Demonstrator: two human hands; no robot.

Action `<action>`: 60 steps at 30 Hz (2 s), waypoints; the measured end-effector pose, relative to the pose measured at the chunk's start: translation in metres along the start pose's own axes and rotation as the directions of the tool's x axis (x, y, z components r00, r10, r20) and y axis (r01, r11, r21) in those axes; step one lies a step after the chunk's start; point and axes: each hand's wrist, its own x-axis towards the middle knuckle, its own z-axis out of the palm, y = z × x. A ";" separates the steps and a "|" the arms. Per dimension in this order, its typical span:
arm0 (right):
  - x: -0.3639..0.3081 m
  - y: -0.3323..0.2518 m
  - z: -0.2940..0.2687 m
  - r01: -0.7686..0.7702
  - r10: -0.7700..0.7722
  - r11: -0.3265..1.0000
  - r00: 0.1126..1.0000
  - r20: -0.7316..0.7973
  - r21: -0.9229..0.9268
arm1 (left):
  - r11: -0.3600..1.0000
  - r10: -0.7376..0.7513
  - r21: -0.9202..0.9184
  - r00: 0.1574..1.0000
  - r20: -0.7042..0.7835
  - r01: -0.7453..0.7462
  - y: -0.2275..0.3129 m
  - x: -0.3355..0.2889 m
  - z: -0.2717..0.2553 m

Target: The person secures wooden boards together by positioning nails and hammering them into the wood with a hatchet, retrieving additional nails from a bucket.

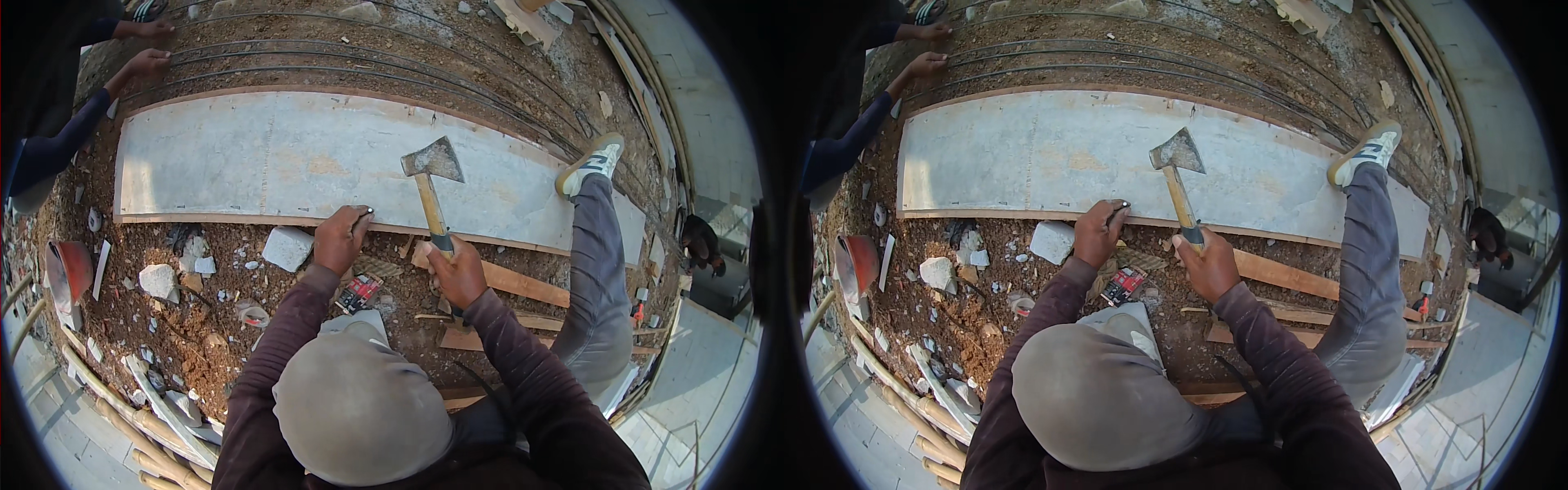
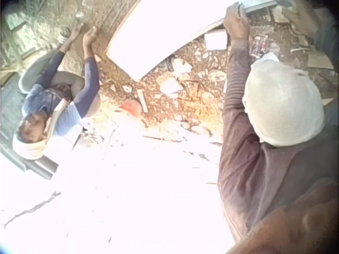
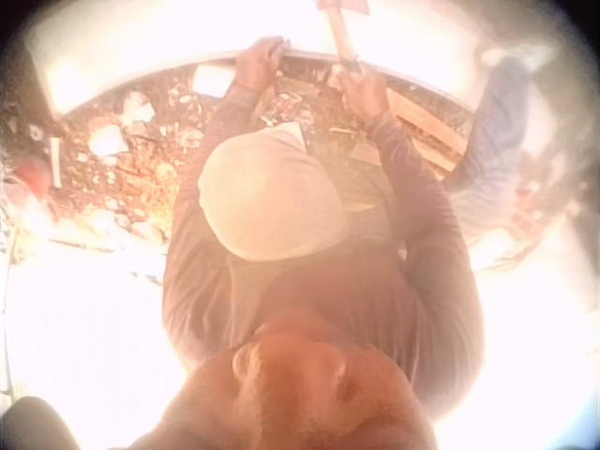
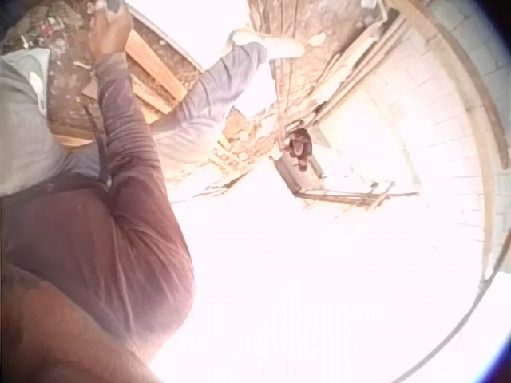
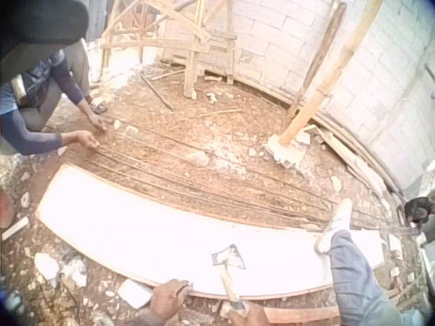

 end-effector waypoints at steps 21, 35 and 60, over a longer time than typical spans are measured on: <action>-0.008 0.032 0.007 0.161 -0.113 0.814 0.986 0.119 -0.559 | 0.997 0.068 0.040 0.997 -0.027 -0.067 0.003 0.002 0.005; -0.033 -0.020 -0.012 0.426 -0.435 0.868 0.900 0.023 -0.254 | 0.979 0.034 0.204 0.958 -0.285 0.025 0.001 0.030 -0.047; -0.029 0.021 0.008 0.357 -0.352 0.897 0.934 0.066 -0.261 | 0.823 0.076 0.562 0.961 -0.266 0.090 -0.054 0.066 -0.074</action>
